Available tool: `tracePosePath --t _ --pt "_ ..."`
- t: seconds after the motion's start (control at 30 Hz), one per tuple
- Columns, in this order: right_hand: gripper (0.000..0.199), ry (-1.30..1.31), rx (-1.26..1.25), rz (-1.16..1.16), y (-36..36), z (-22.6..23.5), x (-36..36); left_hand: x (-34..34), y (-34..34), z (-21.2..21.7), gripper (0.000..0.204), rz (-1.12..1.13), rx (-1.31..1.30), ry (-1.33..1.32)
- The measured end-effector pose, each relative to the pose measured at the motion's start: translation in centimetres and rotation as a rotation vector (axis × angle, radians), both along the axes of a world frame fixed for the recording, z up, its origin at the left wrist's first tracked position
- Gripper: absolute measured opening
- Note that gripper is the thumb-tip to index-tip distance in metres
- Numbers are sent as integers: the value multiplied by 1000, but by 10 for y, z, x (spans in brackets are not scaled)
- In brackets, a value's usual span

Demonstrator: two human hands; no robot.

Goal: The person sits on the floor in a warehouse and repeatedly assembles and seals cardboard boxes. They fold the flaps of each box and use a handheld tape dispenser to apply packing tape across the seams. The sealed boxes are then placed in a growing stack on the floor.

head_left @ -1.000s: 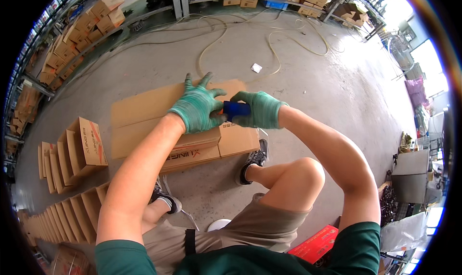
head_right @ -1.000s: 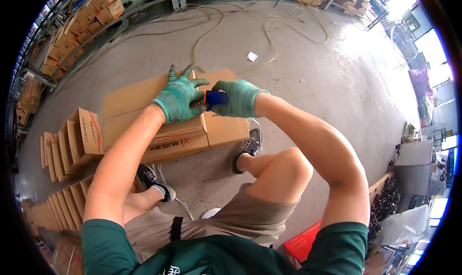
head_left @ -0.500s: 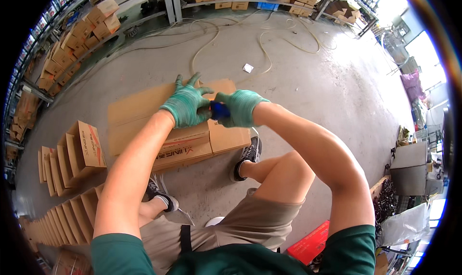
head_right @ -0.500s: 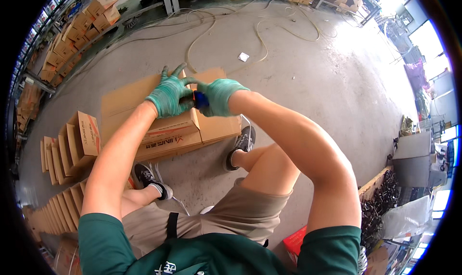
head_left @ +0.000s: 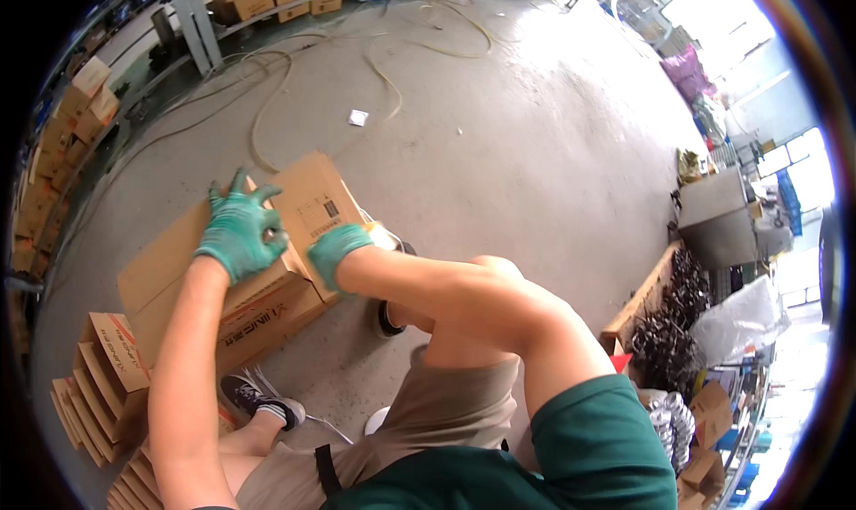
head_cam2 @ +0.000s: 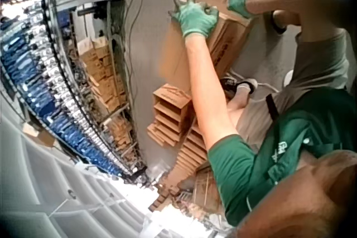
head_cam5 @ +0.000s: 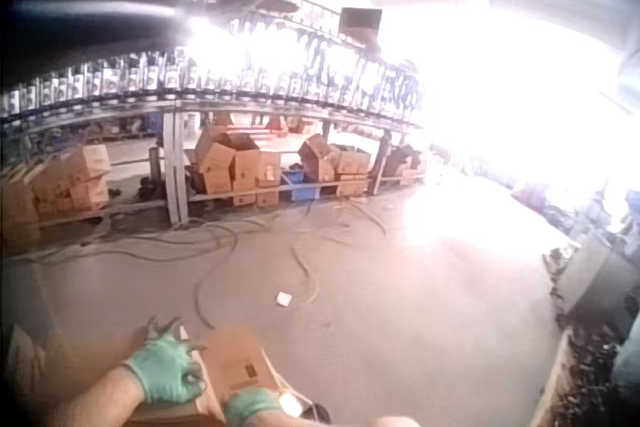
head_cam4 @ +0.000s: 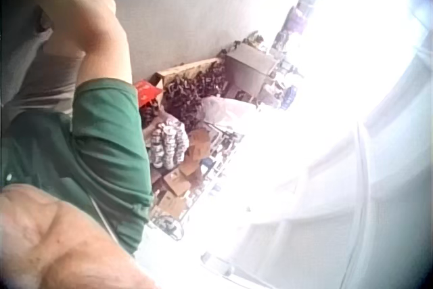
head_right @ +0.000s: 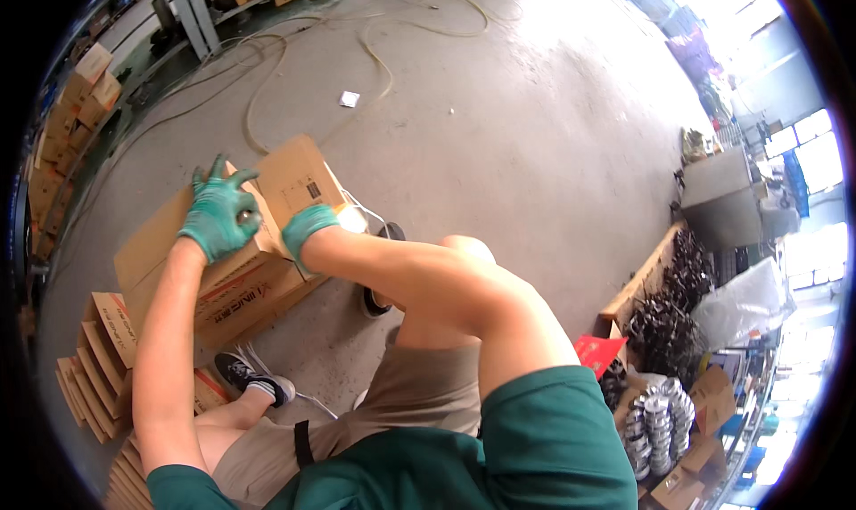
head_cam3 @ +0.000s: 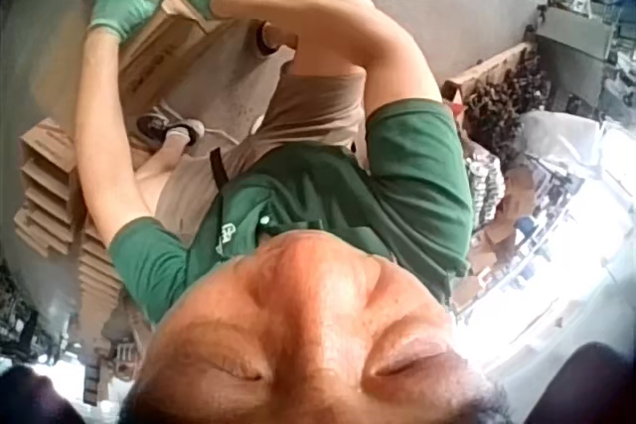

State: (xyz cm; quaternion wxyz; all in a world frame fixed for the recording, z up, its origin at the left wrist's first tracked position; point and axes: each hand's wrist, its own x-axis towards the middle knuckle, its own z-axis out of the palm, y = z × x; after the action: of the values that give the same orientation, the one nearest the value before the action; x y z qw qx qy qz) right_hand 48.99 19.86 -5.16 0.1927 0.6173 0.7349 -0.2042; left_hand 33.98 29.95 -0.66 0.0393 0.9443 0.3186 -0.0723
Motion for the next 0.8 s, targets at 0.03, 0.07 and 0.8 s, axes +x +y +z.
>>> tracePosePath --t 0.03,0.07,0.8 --pt "31 -33 91 20 9 -15 19 5 0 9 22 -6 -1 35" --pt "37 3 112 -72 16 -24 30 4 2 11 26 9 -26 97" --pt "46 888 372 -411 27 -5 -28 -301 -9 -66 82 1069 -170 -601"
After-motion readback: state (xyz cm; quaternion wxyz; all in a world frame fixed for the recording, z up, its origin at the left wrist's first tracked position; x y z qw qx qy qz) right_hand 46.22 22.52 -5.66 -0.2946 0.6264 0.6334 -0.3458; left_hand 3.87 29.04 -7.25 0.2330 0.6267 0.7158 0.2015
